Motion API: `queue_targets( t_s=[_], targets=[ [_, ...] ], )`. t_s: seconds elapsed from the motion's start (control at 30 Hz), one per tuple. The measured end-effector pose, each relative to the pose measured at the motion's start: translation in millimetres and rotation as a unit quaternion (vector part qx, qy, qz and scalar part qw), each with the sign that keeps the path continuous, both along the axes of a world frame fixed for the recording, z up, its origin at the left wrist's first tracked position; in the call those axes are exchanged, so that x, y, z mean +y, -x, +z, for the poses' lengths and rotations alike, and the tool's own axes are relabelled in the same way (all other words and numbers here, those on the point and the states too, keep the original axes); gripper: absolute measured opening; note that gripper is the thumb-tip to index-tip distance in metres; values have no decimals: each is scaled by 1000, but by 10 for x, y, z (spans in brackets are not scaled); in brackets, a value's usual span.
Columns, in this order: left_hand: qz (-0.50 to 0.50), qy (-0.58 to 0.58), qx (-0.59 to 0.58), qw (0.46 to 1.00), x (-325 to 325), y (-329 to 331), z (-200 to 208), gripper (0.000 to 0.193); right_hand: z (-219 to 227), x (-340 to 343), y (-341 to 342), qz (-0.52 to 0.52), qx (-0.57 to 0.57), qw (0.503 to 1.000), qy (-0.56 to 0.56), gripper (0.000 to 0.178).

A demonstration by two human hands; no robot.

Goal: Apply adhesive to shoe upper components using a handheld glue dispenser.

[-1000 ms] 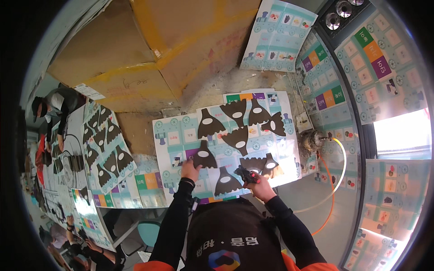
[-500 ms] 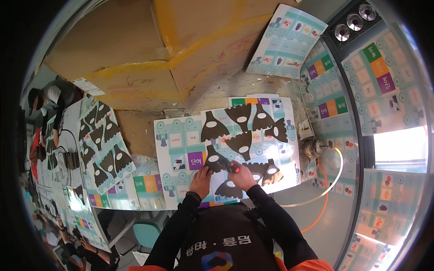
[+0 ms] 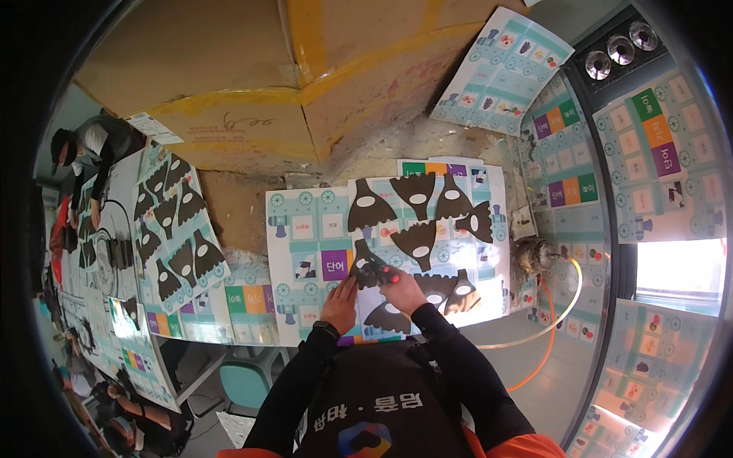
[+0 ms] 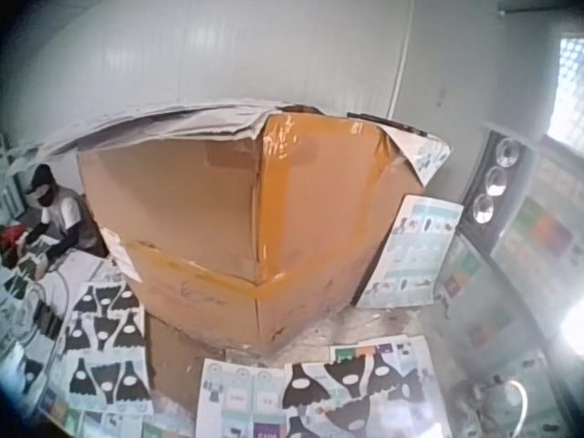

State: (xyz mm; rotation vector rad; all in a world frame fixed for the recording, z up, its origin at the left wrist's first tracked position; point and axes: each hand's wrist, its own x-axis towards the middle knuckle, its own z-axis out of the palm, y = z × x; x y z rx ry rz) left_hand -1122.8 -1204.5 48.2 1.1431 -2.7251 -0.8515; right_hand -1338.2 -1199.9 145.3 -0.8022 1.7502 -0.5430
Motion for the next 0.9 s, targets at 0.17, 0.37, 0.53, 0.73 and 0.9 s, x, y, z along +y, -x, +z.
queue_targets(
  t_s=[0.17, 0.37, 0.53, 0.73, 0.9],
  targets=[
    [-8, -9, 4, 1000, -38, -20, 4, 49, 23, 55, 93, 26, 28, 999, -26, 36],
    [-10, -13, 1, 1000, -57, -8, 33, 48, -99, 61, 165, 9, 41, 999, -1, 41],
    [-16, -15, 3, 1000, -69, -36, 37, 48, 56, 9, 75, 3, 100, 995, 16, 42],
    [-22, -27, 6, 999, -98, -45, 49, 49, -6, 108, 97, 19, 144, 989, 21, 43],
    [-27, -32, 11, 999, -107, -75, 44, 50, 87, 58, 18, 10, 4, 998, -64, 44]
  ],
)
